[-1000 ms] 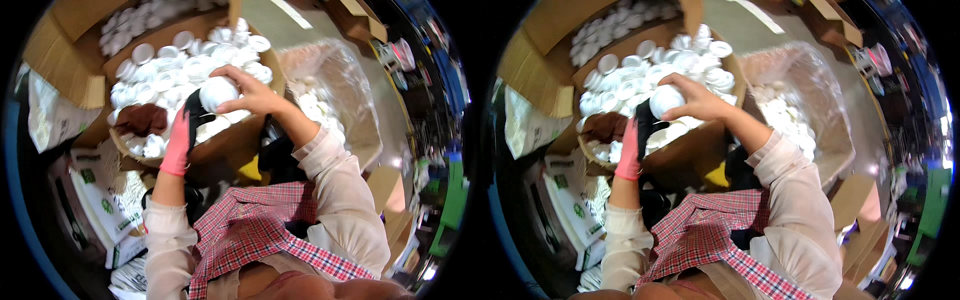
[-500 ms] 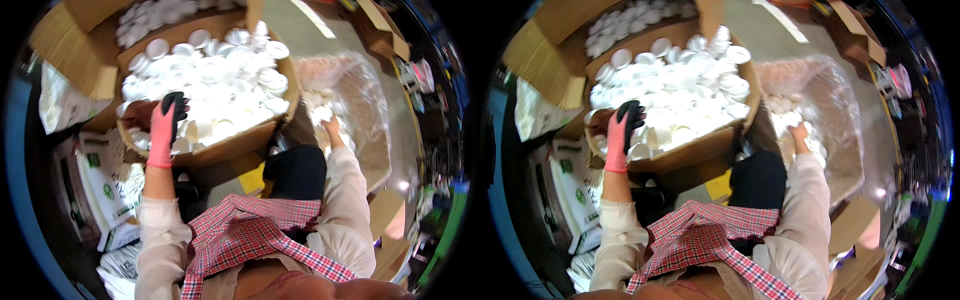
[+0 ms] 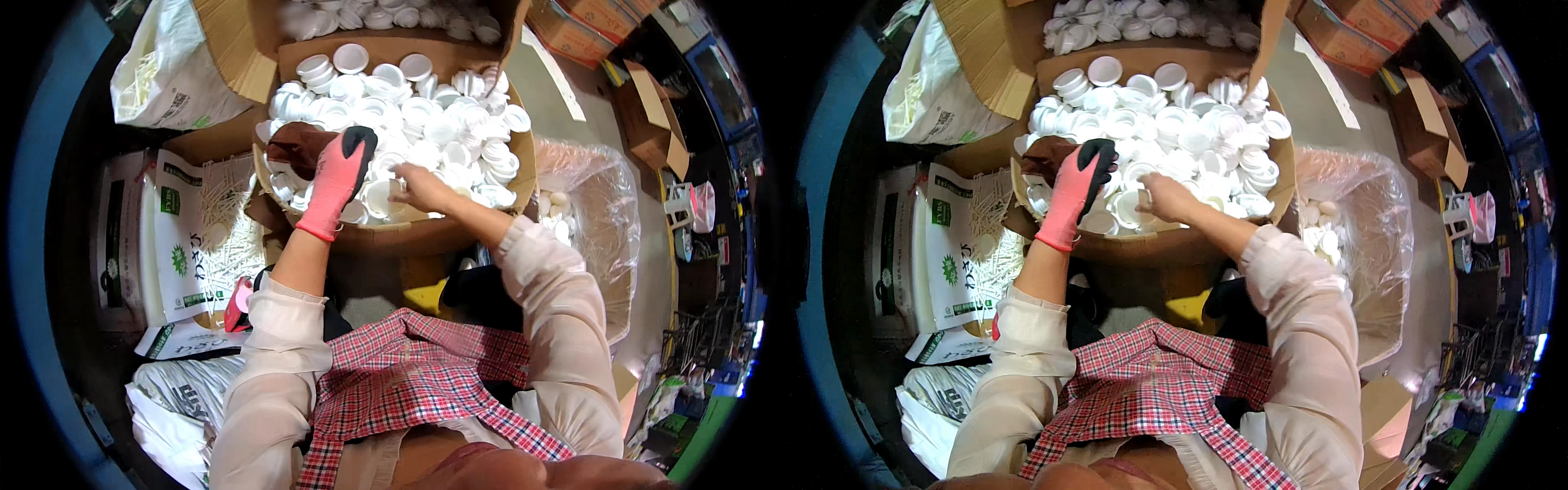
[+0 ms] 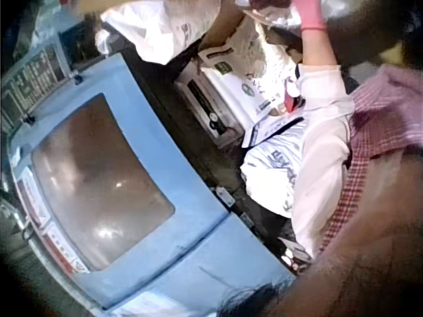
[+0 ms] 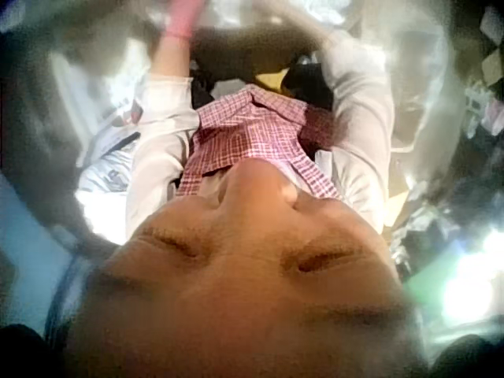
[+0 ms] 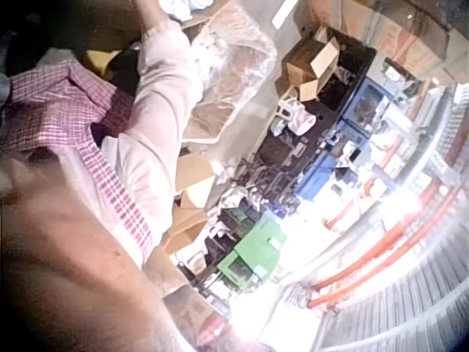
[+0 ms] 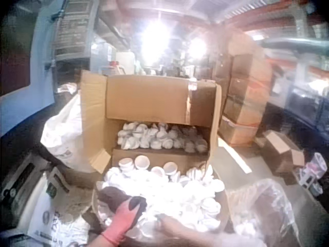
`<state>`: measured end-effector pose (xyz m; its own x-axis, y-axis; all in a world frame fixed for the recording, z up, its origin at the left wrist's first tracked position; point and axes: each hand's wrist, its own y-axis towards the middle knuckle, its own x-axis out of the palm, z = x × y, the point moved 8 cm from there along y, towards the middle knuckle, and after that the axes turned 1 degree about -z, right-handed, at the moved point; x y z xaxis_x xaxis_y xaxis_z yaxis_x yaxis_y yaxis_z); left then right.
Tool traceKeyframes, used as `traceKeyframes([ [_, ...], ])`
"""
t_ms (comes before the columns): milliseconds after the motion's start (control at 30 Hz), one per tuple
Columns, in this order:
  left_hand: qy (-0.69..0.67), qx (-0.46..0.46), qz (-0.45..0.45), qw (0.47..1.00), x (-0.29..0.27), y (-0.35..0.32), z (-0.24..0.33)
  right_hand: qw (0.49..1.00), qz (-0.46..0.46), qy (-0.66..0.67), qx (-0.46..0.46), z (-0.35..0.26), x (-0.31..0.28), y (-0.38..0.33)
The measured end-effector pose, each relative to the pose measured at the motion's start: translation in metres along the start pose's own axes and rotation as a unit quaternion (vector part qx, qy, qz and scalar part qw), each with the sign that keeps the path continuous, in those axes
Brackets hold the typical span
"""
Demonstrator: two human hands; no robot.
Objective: The person picks up white plastic cups from a cardboard box, wipes them with a cloth, and stacks them. The person also reaches into a bag to retrieve additional items and places them into the box.
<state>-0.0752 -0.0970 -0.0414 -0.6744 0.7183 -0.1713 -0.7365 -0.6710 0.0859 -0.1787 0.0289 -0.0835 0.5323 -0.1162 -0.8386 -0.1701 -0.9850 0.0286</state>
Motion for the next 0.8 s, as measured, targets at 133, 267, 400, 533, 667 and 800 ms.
traceKeyframes([
  [133,-0.064,-0.048,0.048,0.996,-0.026,-0.014,-0.005,0.987,-0.010,0.119,0.105,-0.009,-0.016,0.017],
  [267,-0.548,-0.237,0.016,0.802,-0.009,-0.048,0.023,0.992,0.078,0.096,0.010,-0.097,-0.098,0.022],
  [400,-0.391,0.055,-0.087,0.915,-0.024,-0.023,0.054,0.981,0.167,0.101,0.026,-0.060,-0.113,0.029],
  [533,-0.538,-0.014,-0.075,0.839,-0.021,-0.025,0.067,0.970,0.007,-0.180,0.163,0.016,-0.019,0.006],
  [667,-0.442,0.026,-0.032,0.896,-0.025,-0.019,0.068,0.977,0.035,-0.184,0.102,0.014,0.013,0.005],
  [800,0.136,0.297,0.076,0.942,-0.041,-0.035,0.092,0.989,0.111,-0.045,0.086,0.020,-0.006,0.009],
])
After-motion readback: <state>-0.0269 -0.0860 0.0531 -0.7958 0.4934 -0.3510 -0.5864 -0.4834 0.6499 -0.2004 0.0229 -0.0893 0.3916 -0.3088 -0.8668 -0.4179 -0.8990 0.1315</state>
